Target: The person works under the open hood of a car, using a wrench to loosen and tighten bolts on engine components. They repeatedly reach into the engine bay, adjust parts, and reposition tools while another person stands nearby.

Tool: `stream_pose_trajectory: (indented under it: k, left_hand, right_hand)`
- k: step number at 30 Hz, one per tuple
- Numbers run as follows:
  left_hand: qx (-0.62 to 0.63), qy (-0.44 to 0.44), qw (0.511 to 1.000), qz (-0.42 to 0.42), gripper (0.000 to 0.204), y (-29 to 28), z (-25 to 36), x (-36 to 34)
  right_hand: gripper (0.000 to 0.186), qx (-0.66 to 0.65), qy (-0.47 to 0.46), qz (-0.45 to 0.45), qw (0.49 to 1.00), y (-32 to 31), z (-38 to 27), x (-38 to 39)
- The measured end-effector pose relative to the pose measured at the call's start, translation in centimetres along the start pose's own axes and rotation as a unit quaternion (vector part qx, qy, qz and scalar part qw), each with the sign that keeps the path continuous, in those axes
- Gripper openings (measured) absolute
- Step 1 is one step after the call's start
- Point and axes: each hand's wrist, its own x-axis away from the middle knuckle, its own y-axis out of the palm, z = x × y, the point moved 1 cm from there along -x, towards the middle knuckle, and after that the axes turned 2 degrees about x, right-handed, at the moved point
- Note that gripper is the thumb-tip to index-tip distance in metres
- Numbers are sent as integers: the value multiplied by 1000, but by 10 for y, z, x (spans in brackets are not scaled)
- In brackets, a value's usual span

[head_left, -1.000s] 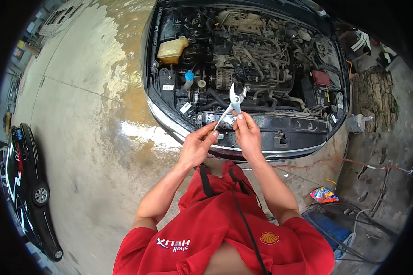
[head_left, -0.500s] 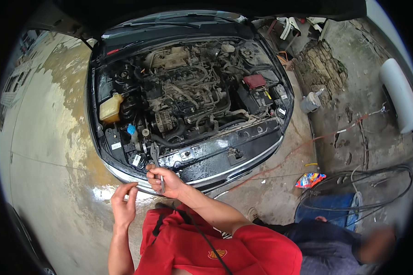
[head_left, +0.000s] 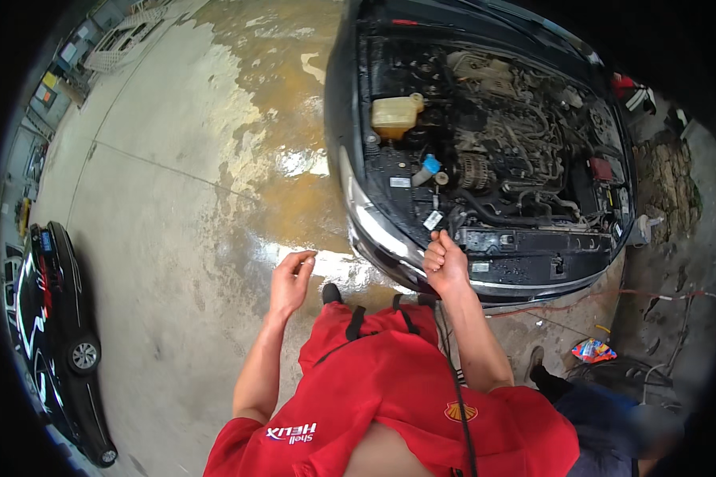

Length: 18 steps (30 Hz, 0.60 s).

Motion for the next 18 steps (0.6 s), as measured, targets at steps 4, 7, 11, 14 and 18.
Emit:
stream_pose_trajectory:
  k: [4, 7, 11, 14, 18]
  left_hand:
    - [-27, -45, 998, 26, 24, -88, -63, -9]
    - [-31, -93, 995, 23, 26, -124, -94, -21]
    - [-41, -72, 996, -12, 27, -131, -96, -73]
    - [-84, -25, 993, -73, 27, -113, -82, -127]
    - [-98, 82, 981, -144, 27, -79, -63, -208]
  right_hand:
    - [27, -7, 34, -20, 999, 45, 45, -20]
    - [35, 76, -53, -45, 995, 80, 58, -23]
    - [51, 150, -111, -24, 982, 106, 69, -28]
    - [56, 165, -135, -13, 977, 104, 73, -42]
    - [62, 209, -135, 20, 968, 84, 75, -69]
